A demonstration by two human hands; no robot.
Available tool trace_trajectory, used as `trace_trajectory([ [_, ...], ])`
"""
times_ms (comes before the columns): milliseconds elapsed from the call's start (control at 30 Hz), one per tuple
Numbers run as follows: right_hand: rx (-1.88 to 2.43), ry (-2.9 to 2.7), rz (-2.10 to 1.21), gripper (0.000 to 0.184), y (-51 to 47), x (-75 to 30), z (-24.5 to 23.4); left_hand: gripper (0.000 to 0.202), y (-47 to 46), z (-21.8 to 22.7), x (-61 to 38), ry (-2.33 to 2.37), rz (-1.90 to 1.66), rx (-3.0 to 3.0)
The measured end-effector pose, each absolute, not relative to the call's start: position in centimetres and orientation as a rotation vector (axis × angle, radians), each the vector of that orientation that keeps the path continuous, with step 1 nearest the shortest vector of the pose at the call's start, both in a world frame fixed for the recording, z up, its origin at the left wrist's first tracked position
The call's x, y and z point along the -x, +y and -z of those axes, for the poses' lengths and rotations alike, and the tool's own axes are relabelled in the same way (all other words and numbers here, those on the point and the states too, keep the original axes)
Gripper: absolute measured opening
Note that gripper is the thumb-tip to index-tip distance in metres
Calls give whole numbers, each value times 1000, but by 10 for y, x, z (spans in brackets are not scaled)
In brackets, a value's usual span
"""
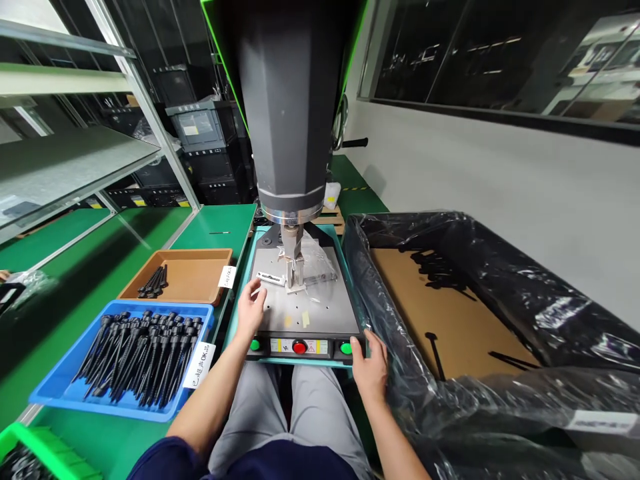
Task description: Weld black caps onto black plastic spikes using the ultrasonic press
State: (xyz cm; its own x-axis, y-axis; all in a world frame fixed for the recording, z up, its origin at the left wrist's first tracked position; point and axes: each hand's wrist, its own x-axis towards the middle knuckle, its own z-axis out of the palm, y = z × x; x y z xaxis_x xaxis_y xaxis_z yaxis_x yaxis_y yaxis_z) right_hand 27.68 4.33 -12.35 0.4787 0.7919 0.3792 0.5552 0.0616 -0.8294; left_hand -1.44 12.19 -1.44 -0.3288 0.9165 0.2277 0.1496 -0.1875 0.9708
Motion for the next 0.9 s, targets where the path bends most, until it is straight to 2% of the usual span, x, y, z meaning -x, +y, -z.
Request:
trace_trajectory([
  [100,1468,-1148,-408,46,50,-253,100,41,162,1,9,1312,-1550,-1131],
  [233,1300,-1209,-791,48,66,-212,86,42,195,-15,-1,1133,-1438,-952],
  [400,1168,-1342,-1097,46,90,-168,82,56,204,-24,-6,1023,-1355,-833],
  [567,1084,-1333,-1269,43,121,-131,69,63,205,-27,-3,939,-1368,-728],
  [767,1071,-1298,-1210,48,164,-107,45,70,205,-34,-6,899,-1441,-771],
  [900,1159,-1259,-847,52,177,-119,33,69,203,-37,-5,929,-1463,-793],
])
